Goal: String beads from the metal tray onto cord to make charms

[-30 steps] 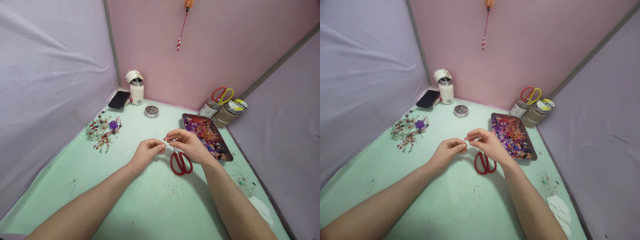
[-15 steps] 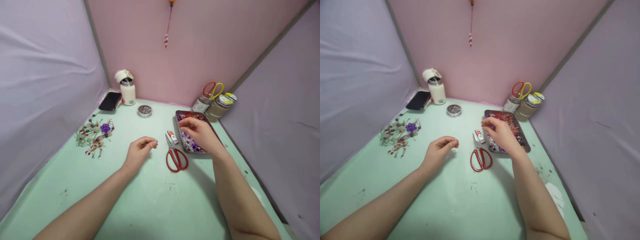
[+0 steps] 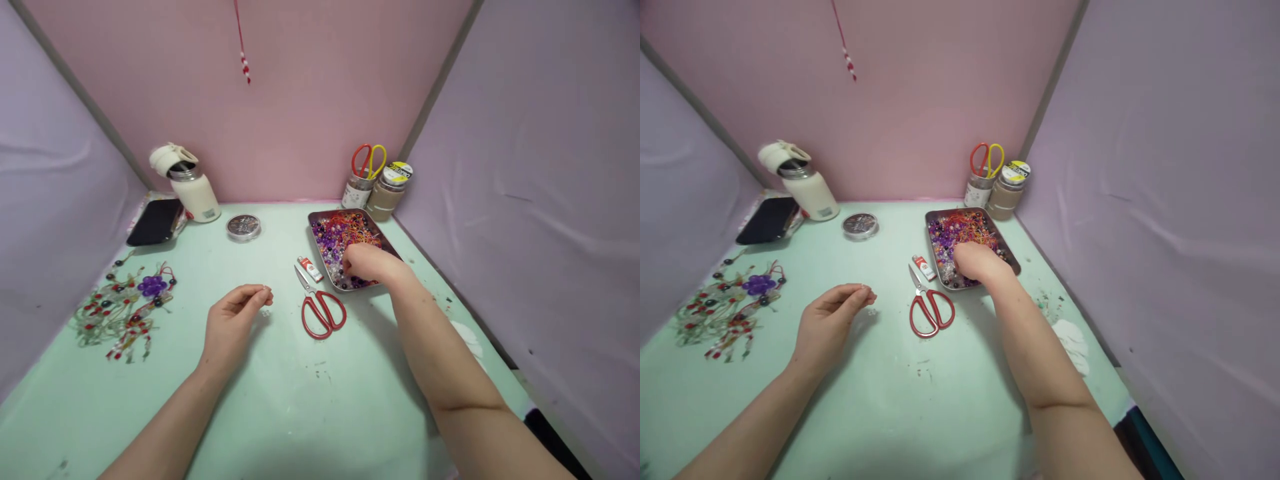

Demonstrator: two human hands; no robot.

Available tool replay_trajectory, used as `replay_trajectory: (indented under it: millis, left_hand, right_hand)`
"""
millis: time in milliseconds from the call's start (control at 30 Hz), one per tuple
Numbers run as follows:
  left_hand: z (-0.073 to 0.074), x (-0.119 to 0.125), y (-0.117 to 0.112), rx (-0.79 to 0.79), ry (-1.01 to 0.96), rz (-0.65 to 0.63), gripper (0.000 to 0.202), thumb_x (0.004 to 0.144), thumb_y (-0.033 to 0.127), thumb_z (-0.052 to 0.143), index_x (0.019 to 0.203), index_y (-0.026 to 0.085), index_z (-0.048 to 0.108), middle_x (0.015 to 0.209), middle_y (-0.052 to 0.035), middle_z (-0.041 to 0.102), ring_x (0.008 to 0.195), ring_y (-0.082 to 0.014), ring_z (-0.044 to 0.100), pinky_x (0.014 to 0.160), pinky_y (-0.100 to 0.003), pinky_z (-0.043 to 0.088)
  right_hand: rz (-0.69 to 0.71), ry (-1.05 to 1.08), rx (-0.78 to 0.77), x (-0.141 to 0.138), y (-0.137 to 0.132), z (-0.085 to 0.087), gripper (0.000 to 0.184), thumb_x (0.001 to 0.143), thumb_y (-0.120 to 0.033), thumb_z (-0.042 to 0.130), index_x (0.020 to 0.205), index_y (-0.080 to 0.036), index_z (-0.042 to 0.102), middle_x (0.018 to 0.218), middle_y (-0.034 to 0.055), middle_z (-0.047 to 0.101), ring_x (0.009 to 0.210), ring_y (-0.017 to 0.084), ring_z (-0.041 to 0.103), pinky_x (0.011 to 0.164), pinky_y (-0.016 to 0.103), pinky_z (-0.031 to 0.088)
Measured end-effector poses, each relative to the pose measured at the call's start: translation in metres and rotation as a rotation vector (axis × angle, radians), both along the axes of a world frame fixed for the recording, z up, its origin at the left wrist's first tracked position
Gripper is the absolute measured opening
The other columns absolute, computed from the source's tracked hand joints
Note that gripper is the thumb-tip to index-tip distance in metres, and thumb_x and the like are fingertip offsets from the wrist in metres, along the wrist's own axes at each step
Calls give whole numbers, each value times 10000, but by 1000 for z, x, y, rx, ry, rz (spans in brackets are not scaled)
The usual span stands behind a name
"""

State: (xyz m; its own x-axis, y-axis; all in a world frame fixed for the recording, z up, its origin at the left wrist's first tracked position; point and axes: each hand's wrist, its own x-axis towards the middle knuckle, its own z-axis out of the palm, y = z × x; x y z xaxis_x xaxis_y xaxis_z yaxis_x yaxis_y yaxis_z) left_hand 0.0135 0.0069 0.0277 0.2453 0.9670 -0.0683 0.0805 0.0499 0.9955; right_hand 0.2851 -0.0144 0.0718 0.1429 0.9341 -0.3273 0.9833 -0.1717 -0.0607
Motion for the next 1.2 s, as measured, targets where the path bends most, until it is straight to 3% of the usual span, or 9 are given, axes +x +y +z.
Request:
replay_trajectory:
  millis: [267, 500, 800, 1000, 1100, 1200]
  left_hand:
    - [-2, 1, 2, 6, -15, 8, 262, 693, 416, 722, 806, 180, 700, 772, -40, 697, 754, -177, 634, 729, -281, 491]
    - [-2, 0, 2, 2, -14, -3, 234, 702, 403, 717, 798, 189, 703, 767, -33, 694, 750, -166, 621, 730, -274, 483]
    - [-2, -1, 3, -13, -23, -23, 242, 711, 409, 717, 805, 187, 694, 784, -29, 686, 768, -165, 618, 733, -269, 472]
    - [0, 1, 2, -57, -63, -16, 254, 700, 410, 729, 794, 177, 690, 762, -24, 681, 755, -152, 611, 736, -263, 469]
    - [0, 1, 1, -74, -112, -15, 261, 692, 406, 737, 794, 170, 689, 754, -21, 676, 747, -145, 607, 751, -267, 469]
    - [-2, 1, 2, -76, -136, -16, 261, 697, 404, 734, 793, 165, 690, 757, -24, 673, 738, -142, 604, 743, -269, 467]
  right_hand:
    - [-32, -67, -31, -13, 0, 2, 257, 736, -110, 578, 949, -104, 721, 876, 184, 721, 882, 264, 677, 733, 294, 484]
    - [-21, -120, -22, -16, 5, -9, 335, 754, -105, 536, 1047, -79, 695, 956, 225, 710, 973, 296, 665, 772, 330, 500]
    - [-24, -144, -7, -20, 7, -14, 335, 770, -148, 530, 1058, -80, 687, 982, 229, 700, 977, 307, 662, 759, 341, 505]
    - [-44, -153, 5, -24, 4, -6, 306, 767, -190, 543, 1021, -94, 685, 988, 220, 696, 943, 294, 662, 746, 327, 479]
    - [-53, -165, 81, -24, 0, 3, 274, 792, -191, 498, 996, -122, 667, 994, 190, 691, 887, 273, 660, 689, 310, 450]
    - [-65, -117, 312, -27, -2, 9, 222, 772, -129, 458, 873, -138, 656, 860, 148, 694, 772, 241, 638, 619, 298, 394]
